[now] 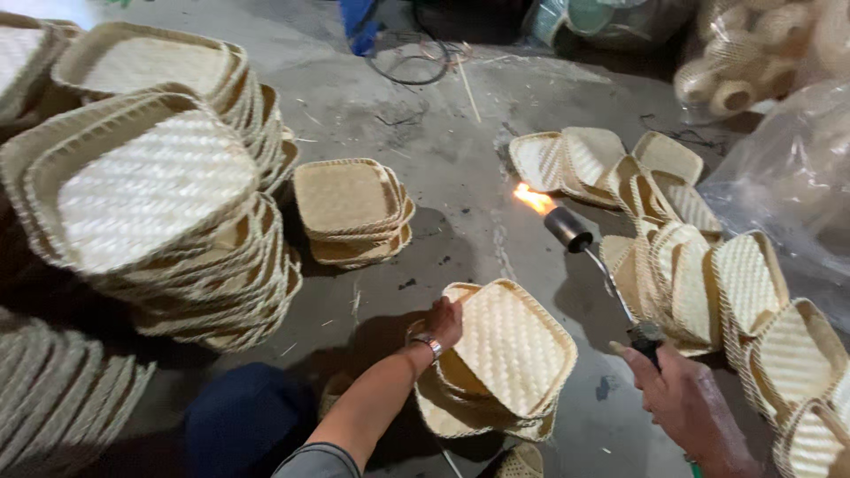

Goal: The person uses a handheld blowtorch to apply heat to the surface of woven baskets. They pick up baskets one by one from a stack, move the flame across the basket's surface, and then place the treated basket onto a separate pile.

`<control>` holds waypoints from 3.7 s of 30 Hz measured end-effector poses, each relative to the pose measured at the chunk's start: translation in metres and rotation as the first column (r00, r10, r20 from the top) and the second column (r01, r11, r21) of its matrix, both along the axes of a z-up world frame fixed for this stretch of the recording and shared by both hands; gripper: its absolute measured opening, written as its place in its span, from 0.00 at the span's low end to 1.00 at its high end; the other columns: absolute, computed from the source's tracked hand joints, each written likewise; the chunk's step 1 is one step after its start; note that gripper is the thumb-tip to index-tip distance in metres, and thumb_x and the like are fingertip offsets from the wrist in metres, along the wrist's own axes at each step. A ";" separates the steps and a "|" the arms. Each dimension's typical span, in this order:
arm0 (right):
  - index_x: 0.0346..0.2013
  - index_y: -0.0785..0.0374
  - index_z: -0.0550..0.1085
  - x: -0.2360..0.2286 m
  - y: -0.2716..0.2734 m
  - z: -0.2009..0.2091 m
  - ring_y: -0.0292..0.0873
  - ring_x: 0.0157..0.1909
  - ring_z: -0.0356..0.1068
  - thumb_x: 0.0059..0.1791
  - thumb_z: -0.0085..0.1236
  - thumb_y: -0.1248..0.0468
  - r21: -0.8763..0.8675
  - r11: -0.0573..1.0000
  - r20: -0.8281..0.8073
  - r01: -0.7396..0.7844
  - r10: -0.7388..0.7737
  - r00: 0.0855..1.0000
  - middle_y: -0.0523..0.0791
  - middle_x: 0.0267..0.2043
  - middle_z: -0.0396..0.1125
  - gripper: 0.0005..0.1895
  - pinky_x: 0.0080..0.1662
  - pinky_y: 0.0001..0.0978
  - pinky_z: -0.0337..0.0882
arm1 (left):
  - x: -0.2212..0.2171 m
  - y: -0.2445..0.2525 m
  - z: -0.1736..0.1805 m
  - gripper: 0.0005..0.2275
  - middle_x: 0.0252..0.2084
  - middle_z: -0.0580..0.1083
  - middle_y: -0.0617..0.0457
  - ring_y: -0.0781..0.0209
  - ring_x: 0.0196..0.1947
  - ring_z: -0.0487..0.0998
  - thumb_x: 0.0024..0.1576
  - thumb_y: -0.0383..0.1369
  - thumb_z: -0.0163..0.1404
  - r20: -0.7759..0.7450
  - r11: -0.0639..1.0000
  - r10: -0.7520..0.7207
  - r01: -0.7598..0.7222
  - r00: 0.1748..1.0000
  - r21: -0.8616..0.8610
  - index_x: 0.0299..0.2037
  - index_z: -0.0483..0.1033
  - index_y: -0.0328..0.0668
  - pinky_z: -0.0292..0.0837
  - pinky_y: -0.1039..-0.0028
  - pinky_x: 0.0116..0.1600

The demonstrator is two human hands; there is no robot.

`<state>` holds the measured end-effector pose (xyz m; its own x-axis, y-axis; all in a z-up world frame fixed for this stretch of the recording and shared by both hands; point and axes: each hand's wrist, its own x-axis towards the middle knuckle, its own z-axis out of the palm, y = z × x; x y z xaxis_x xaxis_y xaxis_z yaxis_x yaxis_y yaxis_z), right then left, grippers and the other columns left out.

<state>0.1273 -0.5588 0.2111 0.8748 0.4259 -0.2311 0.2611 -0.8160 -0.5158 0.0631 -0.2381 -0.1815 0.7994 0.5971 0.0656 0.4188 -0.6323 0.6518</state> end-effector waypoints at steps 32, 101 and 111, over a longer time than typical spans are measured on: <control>0.31 0.65 0.73 -0.030 0.047 0.024 0.39 0.22 0.65 0.48 0.51 0.38 0.186 0.972 -0.070 -0.142 0.157 0.985 0.43 0.21 0.62 0.30 0.26 0.36 0.69 | -0.092 0.174 0.219 0.17 0.53 0.75 0.38 0.40 0.53 0.75 0.63 0.30 0.41 0.414 0.912 -0.279 0.104 0.867 0.398 0.61 0.73 0.38 0.70 0.59 0.58; 0.28 0.70 0.69 -0.035 0.054 -0.003 0.42 0.21 0.67 0.53 0.49 0.40 -0.001 0.971 0.034 -0.240 0.240 0.970 0.48 0.18 0.64 0.31 0.27 0.40 0.70 | -0.123 0.170 0.288 0.17 0.60 0.72 0.39 0.53 0.53 0.78 0.64 0.33 0.49 0.487 0.975 0.216 -0.163 0.846 -0.150 0.62 0.72 0.36 0.75 0.68 0.55; 0.31 0.69 0.73 -0.031 0.072 -0.006 0.42 0.20 0.63 0.55 0.48 0.42 0.016 0.972 -0.040 -0.236 0.237 0.971 0.46 0.20 0.63 0.29 0.25 0.41 0.65 | -0.107 0.182 0.255 0.15 0.55 0.77 0.39 0.51 0.53 0.80 0.62 0.28 0.53 0.605 0.990 0.118 -0.141 0.787 -0.010 0.58 0.75 0.34 0.74 0.66 0.55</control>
